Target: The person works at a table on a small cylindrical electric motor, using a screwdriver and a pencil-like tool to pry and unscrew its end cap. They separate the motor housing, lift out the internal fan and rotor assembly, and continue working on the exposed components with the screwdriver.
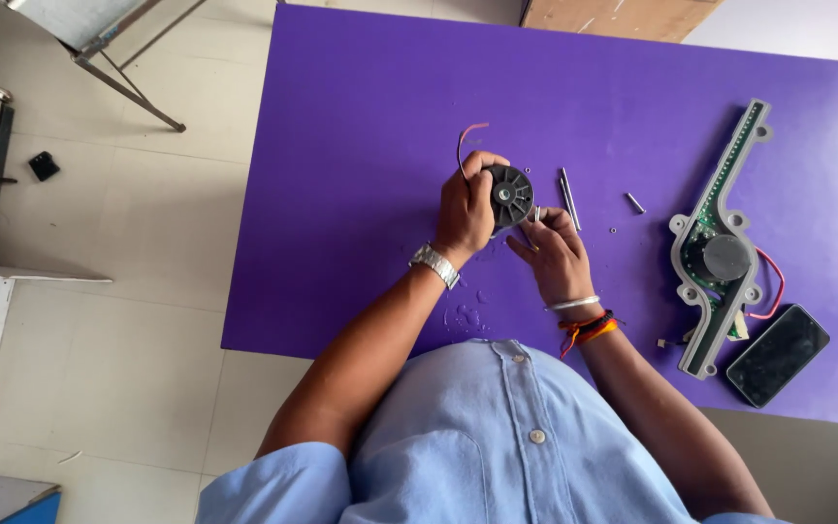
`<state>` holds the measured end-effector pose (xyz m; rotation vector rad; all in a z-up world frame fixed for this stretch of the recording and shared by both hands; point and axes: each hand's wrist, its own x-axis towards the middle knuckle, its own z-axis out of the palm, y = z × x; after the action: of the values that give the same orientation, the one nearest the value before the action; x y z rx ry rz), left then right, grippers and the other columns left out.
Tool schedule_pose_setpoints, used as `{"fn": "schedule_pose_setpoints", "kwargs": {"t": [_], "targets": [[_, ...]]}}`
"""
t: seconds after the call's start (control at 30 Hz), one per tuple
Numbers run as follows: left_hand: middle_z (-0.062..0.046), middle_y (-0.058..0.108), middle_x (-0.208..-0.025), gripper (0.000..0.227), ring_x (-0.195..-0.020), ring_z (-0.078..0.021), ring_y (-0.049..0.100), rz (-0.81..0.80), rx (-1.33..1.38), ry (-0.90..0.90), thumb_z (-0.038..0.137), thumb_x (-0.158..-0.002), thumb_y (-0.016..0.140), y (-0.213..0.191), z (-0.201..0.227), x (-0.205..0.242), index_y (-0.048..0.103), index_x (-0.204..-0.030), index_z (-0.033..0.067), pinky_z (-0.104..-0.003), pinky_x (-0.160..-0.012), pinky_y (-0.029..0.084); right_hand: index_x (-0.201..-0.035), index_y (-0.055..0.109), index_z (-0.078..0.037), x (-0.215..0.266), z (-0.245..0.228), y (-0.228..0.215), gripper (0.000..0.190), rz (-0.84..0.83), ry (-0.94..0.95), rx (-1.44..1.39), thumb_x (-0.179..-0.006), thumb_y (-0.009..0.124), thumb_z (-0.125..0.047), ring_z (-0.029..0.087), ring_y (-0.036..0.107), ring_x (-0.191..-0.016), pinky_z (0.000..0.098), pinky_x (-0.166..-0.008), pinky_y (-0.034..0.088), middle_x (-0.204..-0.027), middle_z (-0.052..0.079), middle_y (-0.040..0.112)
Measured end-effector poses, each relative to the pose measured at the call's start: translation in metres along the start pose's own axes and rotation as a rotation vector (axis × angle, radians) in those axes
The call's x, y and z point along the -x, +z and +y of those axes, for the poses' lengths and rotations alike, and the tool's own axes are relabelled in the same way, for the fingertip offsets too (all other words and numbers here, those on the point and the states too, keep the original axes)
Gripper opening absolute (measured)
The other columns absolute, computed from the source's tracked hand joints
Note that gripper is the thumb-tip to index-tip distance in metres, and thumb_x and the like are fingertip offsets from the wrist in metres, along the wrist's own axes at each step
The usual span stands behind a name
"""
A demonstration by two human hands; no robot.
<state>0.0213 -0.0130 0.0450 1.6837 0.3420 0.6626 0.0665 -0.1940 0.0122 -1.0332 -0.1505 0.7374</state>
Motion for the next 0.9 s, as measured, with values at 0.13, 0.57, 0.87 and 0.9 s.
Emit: {"fn": "schedule_pose_setpoints", "kwargs": {"t": [0.13,0.57,0.87,0.9], "targets": [[-0.018,0.067,-0.115,0.029,-0.109,-0.0290,0.065,-0.036,0.050,0.080,0.019,-0.104,0.042,-0.007,0.001,0.009,0.062,-0.117,0.0035,-0.041,-0.098,0.052,-0.123,0.051,-0.008,-0.015,-0.001,0.002,0.018,-0.030,-0.008,-0.027,-0.106,0.047,-0.009,0.018,0.062,-0.119,0.0411,-0.098,0.058,-0.125,0.006,0.061],[-0.008,0.073,-0.095,0.031,-0.081,-0.0143,0.067,-0.116,0.183,-0.088,0.021,-0.099,0.045,-0.020,-0.002,0.006,0.069,-0.109,0.0036,-0.031,-0.073,0.056,-0.121,0.051,-0.008,-0.048,0.000,0.020,0.017,-0.012,0.011,0.350,-0.105,0.048,-0.011,0.008,0.062,-0.092,0.0272,-0.077,0.057,-0.103,0.002,0.060],[-0.007,0.073,-0.093,0.031,-0.081,-0.0132,0.068,-0.031,0.156,-0.059,0.023,-0.101,0.045,-0.024,-0.002,0.009,0.068,-0.110,0.0038,-0.029,-0.072,0.056,-0.120,0.051,-0.003,-0.049,0.007,0.023,0.015,0.049,-0.051,0.358,-0.106,0.046,-0.009,0.010,0.065,-0.086,0.0252,-0.068,0.060,-0.101,0.004,0.063],[-0.008,0.073,-0.093,0.032,-0.081,-0.0137,0.068,-0.023,0.144,-0.057,0.023,-0.101,0.045,-0.024,-0.002,0.009,0.068,-0.111,0.0036,-0.030,-0.072,0.056,-0.119,0.051,-0.002,-0.046,0.004,0.024,0.015,0.062,-0.043,0.251,-0.105,0.048,-0.007,0.011,0.069,-0.090,0.0263,-0.074,0.065,-0.104,0.004,0.064]]}}
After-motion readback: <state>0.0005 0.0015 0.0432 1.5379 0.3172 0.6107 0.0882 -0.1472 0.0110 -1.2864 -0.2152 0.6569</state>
